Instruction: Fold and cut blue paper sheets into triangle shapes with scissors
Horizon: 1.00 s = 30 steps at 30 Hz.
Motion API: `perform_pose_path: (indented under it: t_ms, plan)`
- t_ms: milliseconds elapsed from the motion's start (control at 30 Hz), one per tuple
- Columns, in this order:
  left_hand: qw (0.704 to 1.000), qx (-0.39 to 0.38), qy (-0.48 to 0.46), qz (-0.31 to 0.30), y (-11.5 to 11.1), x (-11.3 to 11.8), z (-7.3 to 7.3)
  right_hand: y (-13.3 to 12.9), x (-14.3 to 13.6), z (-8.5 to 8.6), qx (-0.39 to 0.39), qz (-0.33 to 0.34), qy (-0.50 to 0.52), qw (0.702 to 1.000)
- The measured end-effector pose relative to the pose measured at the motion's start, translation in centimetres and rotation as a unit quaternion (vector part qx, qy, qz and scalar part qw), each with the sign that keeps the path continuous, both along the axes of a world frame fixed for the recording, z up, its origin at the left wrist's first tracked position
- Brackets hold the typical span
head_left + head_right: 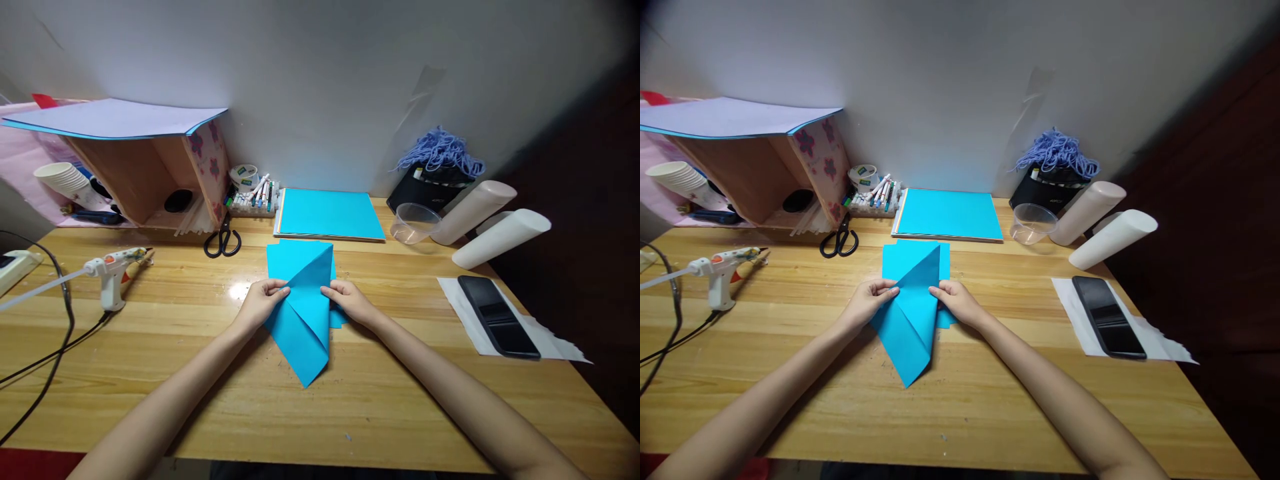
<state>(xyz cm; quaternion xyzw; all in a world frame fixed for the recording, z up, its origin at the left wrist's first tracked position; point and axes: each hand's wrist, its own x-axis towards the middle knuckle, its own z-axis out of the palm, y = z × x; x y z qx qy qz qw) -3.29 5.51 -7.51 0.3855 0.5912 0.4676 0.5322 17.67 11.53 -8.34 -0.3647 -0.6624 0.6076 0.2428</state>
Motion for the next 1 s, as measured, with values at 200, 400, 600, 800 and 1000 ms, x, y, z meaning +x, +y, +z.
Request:
perform_pose_path:
  t_ms: [200, 400, 600, 800, 1000]
  plan:
    - [1.0, -0.005, -0.003, -0.007, 0.0, -0.2, 0.1, 0.2, 0.2, -0.5, 0.0, 0.032, -0.014, 0.999]
    - [1.0, -0.009, -0.01, 0.004, 0.1, -0.3, 0.5, 0.2, 0.4, -0.2, 0.013, 0.075, -0.025, 0.997]
    - [1.0, -0.014, -0.019, -0.019, 0.2, -0.5, 0.9, 0.1, -0.1, -0.3, 0.017, 0.019, 0.017, 1.0]
    - [0.989, -0.016, 0.026, -0.142, -0.1, -0.6, 1.3, 0.2, -0.1, -0.1, -0.032, -0.058, 0.065, 0.996]
    - [0.993, 0.002, 0.041, -0.109, -0.3, -0.7, 2.8, -0.1, 0.3, 0.4, -0.006, 0.082, 0.008, 0.997]
